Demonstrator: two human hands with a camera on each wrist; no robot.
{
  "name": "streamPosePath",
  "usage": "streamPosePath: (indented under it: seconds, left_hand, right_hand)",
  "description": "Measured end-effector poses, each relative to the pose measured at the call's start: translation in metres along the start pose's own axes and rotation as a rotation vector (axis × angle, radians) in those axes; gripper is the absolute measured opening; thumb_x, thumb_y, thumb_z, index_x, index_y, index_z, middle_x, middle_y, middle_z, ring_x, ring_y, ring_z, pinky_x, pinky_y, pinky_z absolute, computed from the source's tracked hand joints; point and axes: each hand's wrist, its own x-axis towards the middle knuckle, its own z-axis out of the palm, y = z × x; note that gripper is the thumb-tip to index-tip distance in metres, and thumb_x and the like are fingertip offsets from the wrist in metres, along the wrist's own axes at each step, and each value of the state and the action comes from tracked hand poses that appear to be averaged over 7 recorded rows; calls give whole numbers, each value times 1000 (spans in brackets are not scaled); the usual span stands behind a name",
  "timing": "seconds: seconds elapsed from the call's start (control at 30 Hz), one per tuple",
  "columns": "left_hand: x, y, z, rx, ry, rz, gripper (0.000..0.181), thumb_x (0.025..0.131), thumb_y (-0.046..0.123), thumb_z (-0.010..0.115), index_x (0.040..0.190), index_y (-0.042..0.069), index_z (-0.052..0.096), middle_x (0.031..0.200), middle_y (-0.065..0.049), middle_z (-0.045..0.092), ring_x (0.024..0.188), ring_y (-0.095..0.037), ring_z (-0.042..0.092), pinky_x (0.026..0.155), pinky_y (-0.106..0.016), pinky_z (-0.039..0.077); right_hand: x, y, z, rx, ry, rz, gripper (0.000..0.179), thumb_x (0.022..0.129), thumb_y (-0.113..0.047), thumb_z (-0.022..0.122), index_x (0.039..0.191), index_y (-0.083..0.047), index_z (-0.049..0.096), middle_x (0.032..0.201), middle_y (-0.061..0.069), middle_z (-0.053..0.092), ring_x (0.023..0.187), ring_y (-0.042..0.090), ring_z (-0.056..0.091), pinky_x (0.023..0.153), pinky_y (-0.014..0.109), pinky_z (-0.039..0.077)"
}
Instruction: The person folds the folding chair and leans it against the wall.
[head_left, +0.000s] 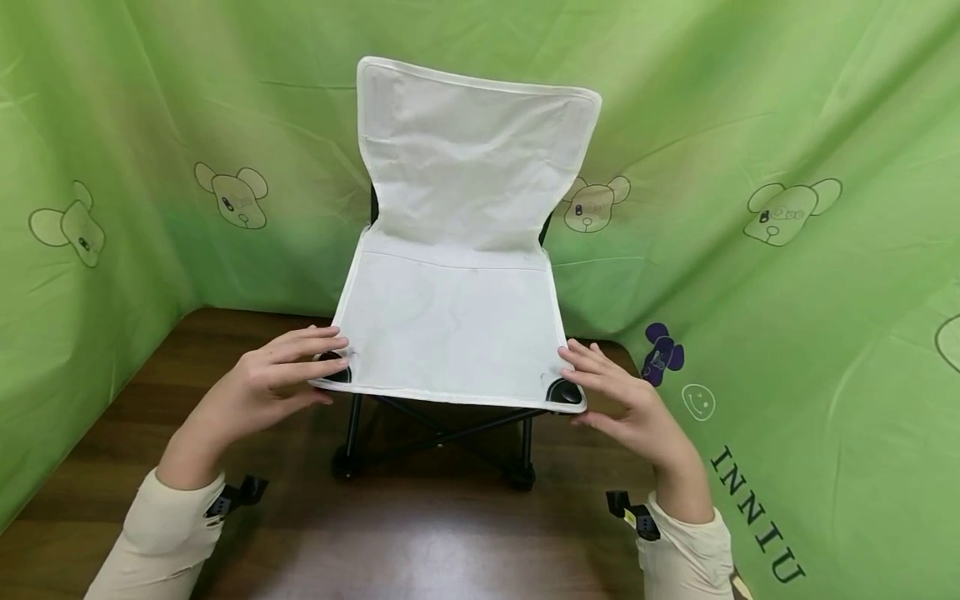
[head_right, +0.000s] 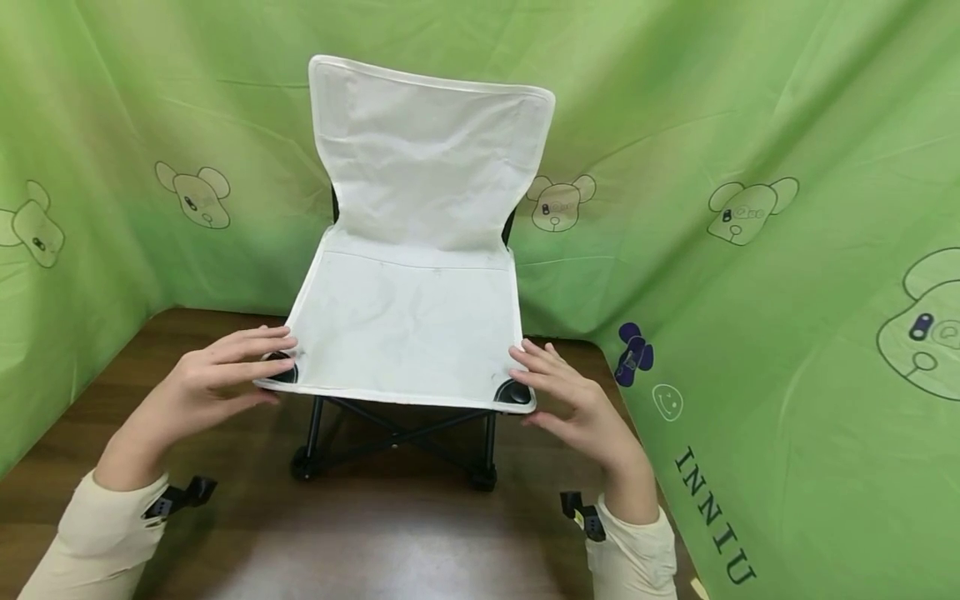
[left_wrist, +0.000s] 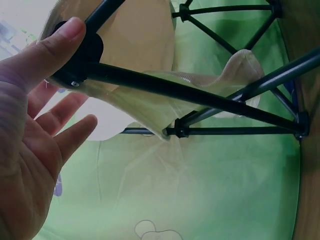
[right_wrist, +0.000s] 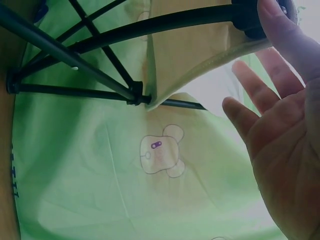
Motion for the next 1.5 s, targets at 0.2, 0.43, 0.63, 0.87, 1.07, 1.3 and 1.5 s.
streamPosePath:
  seconds: [0.2,0.43,0.63,0.87,1.07,1.3,1.5]
  left_hand:
    - [-2,0,1,-15,-4,7,32,98,25,70,115,-1,77,124,-23,70,129,-28,61,114,-33,44]
    - [-1,0,1,-31,15,30,26,100,21,68,111,-1,78,120,-25,71,123,-29,65,113,-31,45]
    - [0,0,2,-50,18,35,25,100,20,68,110,-1,78,120,-24,71,123,-29,65,110,-26,46]
    - [1,2,4,-72,47,37,25,99,19,69,107,-3,78,118,-24,72,121,-29,67,107,-24,49]
    - [1,4,3,-76,47,26,25,98,20,70,106,-2,79,118,-24,73,122,-27,66,106,-23,49]
    - [4,8,5,-93,74,39,22,97,16,71,105,-4,79,115,-24,73,119,-27,68,103,-22,51]
    - [8,12,8,-59,110,40,24,98,18,70,103,-4,79,113,-24,74,116,-28,70,103,-23,52]
  right_hand:
    - [1,2,4,16,-4,-26,45,96,-13,72,124,19,62,140,33,55,146,37,42,127,44,22]
    - [2,2,5,52,-44,-34,56,68,24,72,123,17,65,136,31,60,143,35,48,126,44,25]
    - [2,-1,5,76,-45,-46,49,73,25,70,121,17,66,133,30,64,140,33,52,123,44,30]
    - [1,2,6,111,-26,-87,35,82,17,72,117,18,67,130,31,64,136,36,56,120,46,34]
    - [0,1,4,126,-36,-102,33,84,16,72,117,18,67,130,32,64,135,36,56,117,43,39]
    - [0,0,4,107,-30,-116,28,92,3,72,115,18,68,126,34,65,131,38,59,114,38,44]
    - [1,0,4,109,-12,-121,31,86,11,74,114,20,67,124,35,65,129,40,60,114,39,44]
